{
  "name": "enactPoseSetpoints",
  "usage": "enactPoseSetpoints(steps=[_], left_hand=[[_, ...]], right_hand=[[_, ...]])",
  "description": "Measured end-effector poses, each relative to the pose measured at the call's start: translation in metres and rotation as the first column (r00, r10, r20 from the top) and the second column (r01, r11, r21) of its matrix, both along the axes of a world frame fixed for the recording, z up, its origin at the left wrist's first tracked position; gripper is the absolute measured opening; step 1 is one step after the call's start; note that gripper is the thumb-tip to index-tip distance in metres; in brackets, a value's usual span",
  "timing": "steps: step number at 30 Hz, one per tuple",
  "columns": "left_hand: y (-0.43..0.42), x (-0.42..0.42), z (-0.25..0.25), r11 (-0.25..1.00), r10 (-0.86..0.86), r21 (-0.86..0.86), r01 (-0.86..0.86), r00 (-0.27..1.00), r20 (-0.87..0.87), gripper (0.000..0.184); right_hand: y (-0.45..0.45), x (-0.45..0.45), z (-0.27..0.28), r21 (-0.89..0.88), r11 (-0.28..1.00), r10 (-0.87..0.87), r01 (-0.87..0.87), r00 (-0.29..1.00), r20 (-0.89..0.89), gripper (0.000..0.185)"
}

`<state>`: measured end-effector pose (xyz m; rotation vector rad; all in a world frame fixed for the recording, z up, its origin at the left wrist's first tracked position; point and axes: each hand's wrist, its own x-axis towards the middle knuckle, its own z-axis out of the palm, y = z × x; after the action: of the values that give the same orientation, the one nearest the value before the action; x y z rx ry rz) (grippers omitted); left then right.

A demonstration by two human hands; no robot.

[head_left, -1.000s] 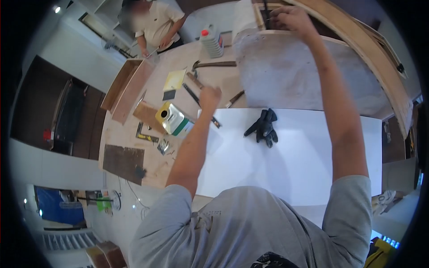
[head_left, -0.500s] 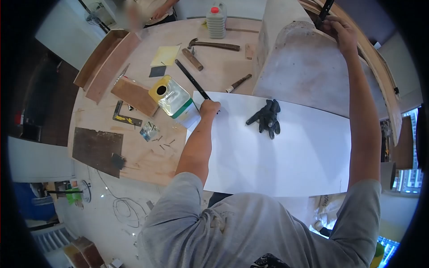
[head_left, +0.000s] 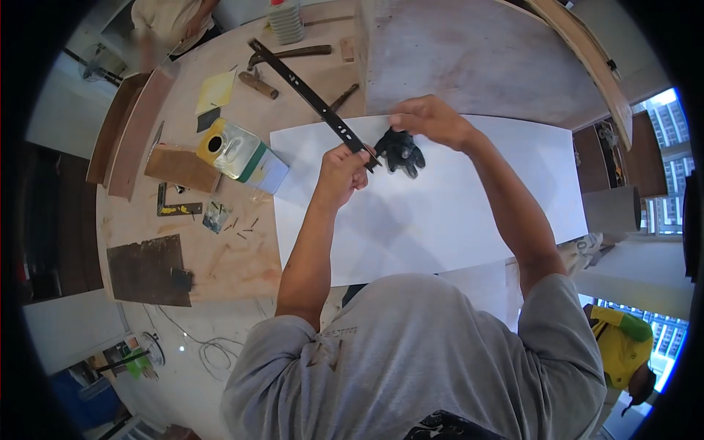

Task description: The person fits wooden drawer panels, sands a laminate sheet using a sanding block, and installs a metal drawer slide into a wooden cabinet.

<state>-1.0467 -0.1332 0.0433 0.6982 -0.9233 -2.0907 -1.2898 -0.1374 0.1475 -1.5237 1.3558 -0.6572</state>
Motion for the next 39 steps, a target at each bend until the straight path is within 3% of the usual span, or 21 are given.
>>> enactPoseSetpoints(steps=[2,5,8,9,10,11,12,14,15,16,17,20,23,25,27,28,32,34,35,36,39], left_hand=[[0.017,-0.012,0.012,0.980,-0.069,-0.179,0.090,0.990,0.121,0.014],[0.049,-0.042,0.048,0.831,-0.205,-0.438,0.342,0.922,0.330,0.018],[0.068,-0.083,0.055,0.752,-0.218,-0.467,0.466,0.844,0.490,0.017],[0.070,-0.096,0.060,0.681,-0.118,-0.544,0.491,0.806,0.580,0.016],[0.072,-0.105,0.052,0.767,-0.067,-0.475,0.431,0.791,0.608,0.017],[0.076,-0.116,0.065,0.691,0.129,-0.659,0.296,0.847,0.516,0.016],[0.070,-0.113,0.075,0.837,0.064,-0.514,0.188,0.900,0.432,0.020],[0.072,-0.137,0.128,0.930,0.158,-0.359,-0.077,0.966,0.205,0.038],[0.069,-0.145,0.149,0.886,0.146,-0.458,-0.077,0.982,0.118,0.048],[0.078,-0.163,0.179,0.927,0.186,-0.329,-0.177,0.982,-0.004,0.056],[0.062,-0.159,0.187,0.948,0.028,-0.304,-0.090,0.978,-0.205,0.055],[0.083,-0.202,0.230,0.915,0.013,-0.395,-0.089,0.981,-0.191,0.051],[0.104,-0.235,0.246,0.887,0.194,-0.387,-0.251,0.964,-0.181,0.038],[0.097,-0.236,0.264,0.876,0.230,-0.380,-0.298,0.950,-0.213,0.032],[0.078,-0.234,0.290,0.816,0.311,-0.412,-0.404,0.910,-0.276,0.027],[0.070,-0.229,0.301,0.782,0.355,-0.417,-0.464,0.880,-0.315,0.025],[0.042,-0.203,0.329,0.781,0.071,-0.542,-0.311,0.906,-0.417,0.016],[0.053,-0.207,0.335,0.765,0.071,-0.552,-0.332,0.895,-0.440,0.014],[0.091,-0.228,0.335,0.734,0.232,-0.498,-0.463,0.859,-0.456,0.020],[0.101,-0.230,0.338,0.748,0.224,-0.484,-0.455,0.859,-0.461,0.023],[0.108,-0.228,0.348,0.785,0.140,-0.465,-0.409,0.849,-0.510,0.031]], right_hand=[[0.007,0.008,0.009,-0.019,0.998,0.057,-0.056,0.998,0.029,0.049],[0.024,0.008,0.040,-0.043,0.990,0.138,-0.131,0.952,0.275,0.046],[0.057,-0.014,0.063,-0.024,0.984,0.155,-0.175,0.793,0.589,0.039],[0.066,-0.028,0.070,-0.077,0.986,0.163,-0.145,0.827,0.538,0.035],[0.076,-0.044,0.075,-0.129,0.985,0.163,-0.114,0.859,0.485,0.032],[0.087,-0.062,0.079,-0.206,0.977,0.138,-0.061,0.912,0.385,0.030],[0.099,-0.083,0.085,-0.329,0.944,0.101,-0.015,0.964,0.248,0.027],[0.122,-0.122,0.093,-0.548,0.837,-0.036,0.011,0.999,-0.035,0.020],[0.133,-0.138,0.094,-0.593,0.805,-0.096,-0.034,0.978,-0.185,0.019],[0.143,-0.155,0.097,-0.629,0.771,-0.156,-0.100,0.928,-0.339,0.019],[0.155,-0.170,0.102,-0.650,0.739,-0.218,-0.179,0.849,-0.482,0.020],[0.205,-0.195,0.114,-0.638,0.767,-0.347,-0.069,0.792,-0.503,0.021],[0.230,-0.223,0.108,-0.756,0.653,-0.458,-0.044,0.772,-0.440,0.019],[0.235,-0.251,0.096,-0.892,0.448,-0.515,-0.063,0.797,-0.315,0.020],[0.261,-0.263,0.099,-0.913,0.407,-0.536,-0.032,0.801,-0.267,0.017],[0.277,-0.264,0.101,-0.888,0.460,-0.552,-0.011,0.779,-0.296,0.016],[0.306,-0.257,0.124,-0.826,0.561,-0.633,0.053,0.670,-0.387,0.018],[0.310,-0.253,0.124,-0.861,0.508,-0.709,0.037,0.586,-0.393,0.023],[0.308,-0.256,0.117,-0.894,0.447,-0.754,-0.015,0.531,-0.386,0.027],[0.304,-0.263,0.116,-0.922,0.380,-0.801,-0.076,0.472,-0.369,0.031],[0.309,-0.263,0.127,-0.906,0.418,-0.820,0.066,0.457,-0.345,0.035]])
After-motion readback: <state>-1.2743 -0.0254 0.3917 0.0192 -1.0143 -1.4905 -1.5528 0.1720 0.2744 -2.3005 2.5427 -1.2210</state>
